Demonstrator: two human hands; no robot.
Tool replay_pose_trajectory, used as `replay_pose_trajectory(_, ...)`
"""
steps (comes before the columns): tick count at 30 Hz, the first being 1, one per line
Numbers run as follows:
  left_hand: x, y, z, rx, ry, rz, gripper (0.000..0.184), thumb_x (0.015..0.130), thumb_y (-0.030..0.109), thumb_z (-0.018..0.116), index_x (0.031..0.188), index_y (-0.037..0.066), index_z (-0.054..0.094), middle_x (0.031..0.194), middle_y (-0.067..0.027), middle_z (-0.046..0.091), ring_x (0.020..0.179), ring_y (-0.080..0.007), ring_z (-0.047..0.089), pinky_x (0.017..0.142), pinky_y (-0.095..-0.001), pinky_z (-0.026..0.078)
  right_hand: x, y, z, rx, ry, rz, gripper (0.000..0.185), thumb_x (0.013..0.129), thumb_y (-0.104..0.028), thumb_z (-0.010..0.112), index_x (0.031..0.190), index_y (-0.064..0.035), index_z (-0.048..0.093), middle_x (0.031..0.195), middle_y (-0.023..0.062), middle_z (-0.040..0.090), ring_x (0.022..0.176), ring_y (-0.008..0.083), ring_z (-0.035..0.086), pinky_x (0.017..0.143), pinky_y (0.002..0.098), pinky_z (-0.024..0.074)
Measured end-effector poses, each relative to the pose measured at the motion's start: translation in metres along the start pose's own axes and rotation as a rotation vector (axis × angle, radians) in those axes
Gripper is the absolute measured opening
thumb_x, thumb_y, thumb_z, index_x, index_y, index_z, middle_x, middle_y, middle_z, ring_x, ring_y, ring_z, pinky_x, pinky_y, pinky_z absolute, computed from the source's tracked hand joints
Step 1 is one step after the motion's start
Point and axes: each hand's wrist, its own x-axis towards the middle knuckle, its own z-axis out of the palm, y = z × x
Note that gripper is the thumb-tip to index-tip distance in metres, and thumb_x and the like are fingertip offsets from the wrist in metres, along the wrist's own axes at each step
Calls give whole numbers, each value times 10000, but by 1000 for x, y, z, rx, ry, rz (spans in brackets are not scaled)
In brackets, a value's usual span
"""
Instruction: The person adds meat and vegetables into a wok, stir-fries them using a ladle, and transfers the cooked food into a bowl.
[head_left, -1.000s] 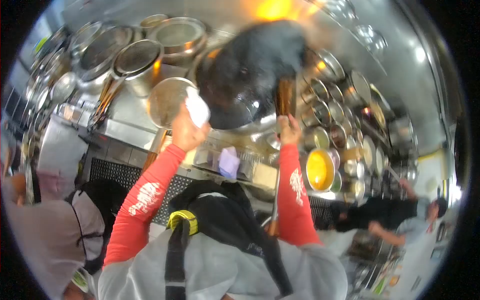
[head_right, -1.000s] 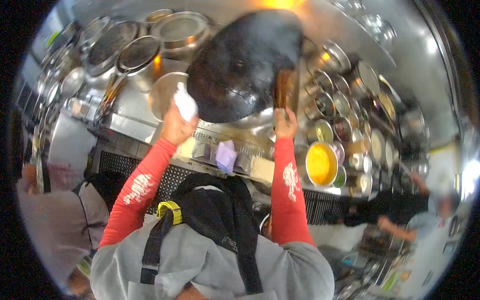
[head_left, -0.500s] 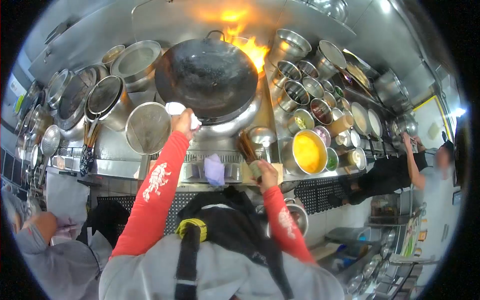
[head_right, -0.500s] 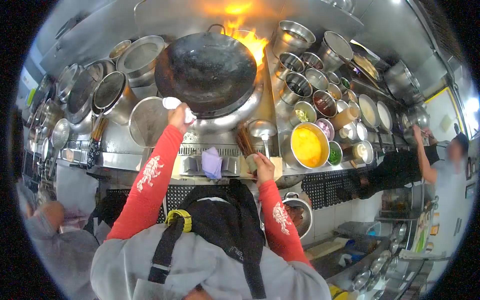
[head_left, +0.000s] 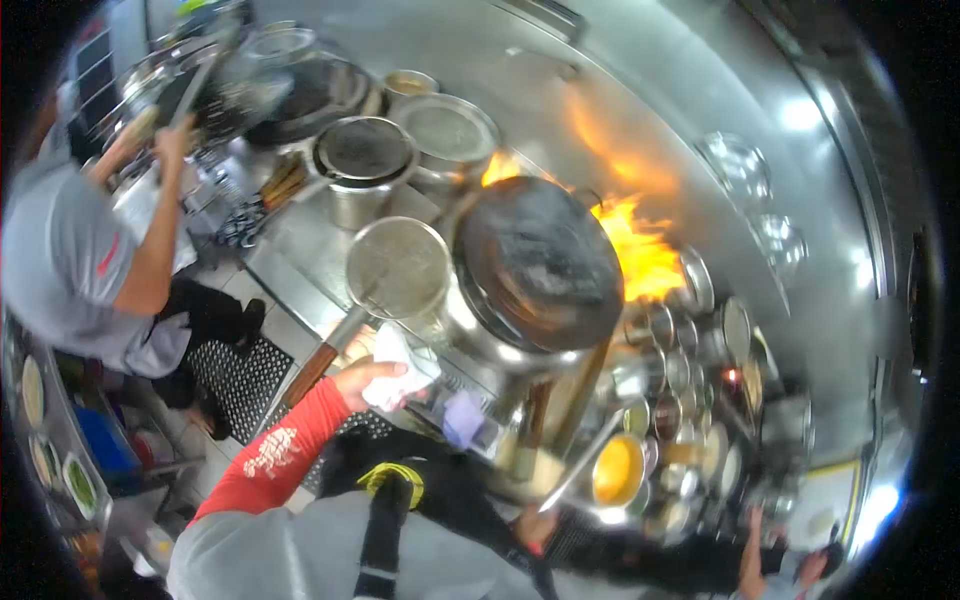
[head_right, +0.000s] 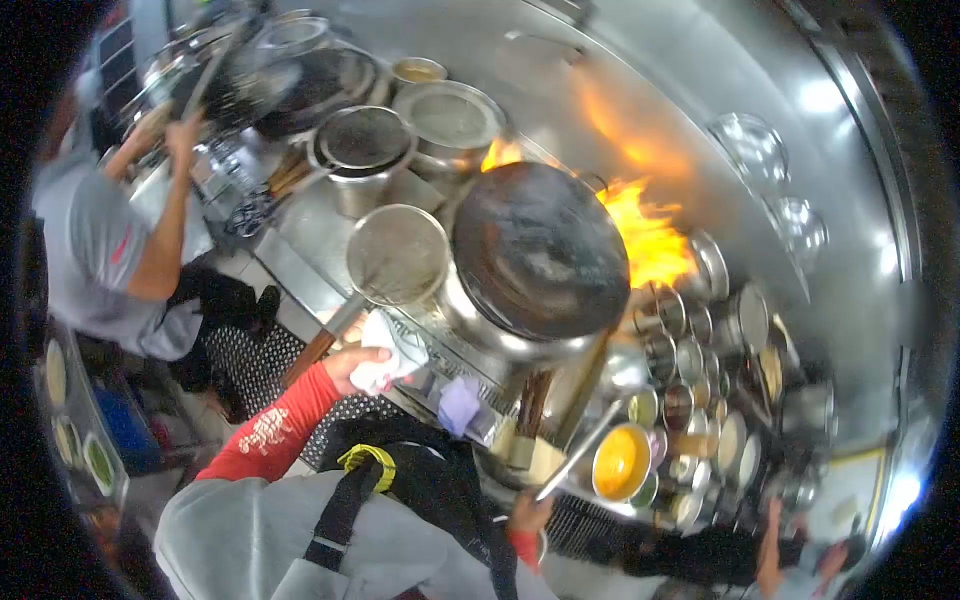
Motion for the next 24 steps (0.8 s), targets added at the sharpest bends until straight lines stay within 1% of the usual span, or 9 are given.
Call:
replay_pose_trajectory(1, -13, -3, -6, 59, 47, 29, 635, 822, 314, 690, 1291, -40, 448, 972, -211, 658, 651, -179, 624, 555, -274, 534, 44, -24, 1, -57, 42, -167, 222, 812, -127, 620, 985, 10, 592, 880, 139, 614, 780, 262, 591, 707, 389, 483)
replay_pose_trajectory(2, -20, -9, -16, 56, 58, 45, 634, 821, 314, 694, 1287, -41, 453, 972, -207, 659, 650, -181, 623, 557, -273, 534, 89, -102, 3, 259, 52, -154, 140, 874, -144, 591, 934, -17, 581, 790, 73, 582, 650, 180, 543, 580, 321, 458)
replay_pose_trajectory(3, -25, -13, -21, 53, 68, 60, 633, 819, 314, 697, 1284, -43, 457, 972, -203, 659, 650, -183, 622, 560, -272, 534, 139, -149, -1, 291, -184, -66, 139, 906, -136, 567, 996, -30, 564, 730, 40, 565, 546, 107, 510, 481, 252, 413)
replay_pose_trajectory(7, -50, -16, -8, -17, 106, 177, 476, 855, 207, 671, 1221, -44, 500, 966, -208, 666, 704, -210, 660, 574, -290, 556, 244, -330, 44, 809, -402, -106, 536, 840, -22, 526, 1360, -33, 398, 663, 44, 512, 444, 113, 483, 373, 262, 399)
replay_pose_trajectory(11, -89, -21, 9, 46, 214, 296, 465, 842, 207, 686, 1202, -31, 512, 932, -172, 667, 699, -204, 658, 593, -294, 558, 346, -396, 147, 601, -427, -74, 639, 778, -13, 544, 1391, -12, 362, 669, 61, 525, 424, 132, 463, 326, 289, 365)
replay_pose_trajectory(15, -131, -41, 14, 127, 374, 352, 523, 817, 293, 690, 1180, -52, 541, 960, -172, 672, 670, -191, 640, 574, -292, 539, 398, -445, 236, 632, -681, 35, 263, 781, -12, 542, 1044, -12, 550, 670, 72, 546, 412, 136, 460, 329, 279, 356)
replay_pose_trajectory(18, -151, -53, 18, 54, 510, 369, 438, 827, 231, 689, 1139, -48, 559, 918, -151, 665, 672, -198, 638, 580, -296, 533, 389, -470, 266, 841, -766, 342, 65, 794, -16, 567, 820, -46, 516, 658, 62, 536, 442, 134, 475, 352, 260, 368)
replay_pose_trajectory(21, -164, -58, 18, 59, 555, 395, 450, 828, 229, 679, 1158, -51, 560, 911, -142, 663, 678, -188, 632, 581, -288, 529, 391, -480, 249, 1297, -939, 601, 93, 803, -33, 608, 824, -36, 518, 681, 68, 529, 534, 134, 504, 422, 229, 384)
replay_pose_trajectory(24, -164, -46, 28, 131, 541, 393, 520, 826, 256, 655, 1220, -59, 532, 916, -146, 660, 682, -175, 624, 574, -275, 526, 411, -462, 225, 1702, -1145, 593, 140, 820, -18, 609, 754, -44, 488, 656, 26, 439, 607, 120, 475, 502, 204, 385)
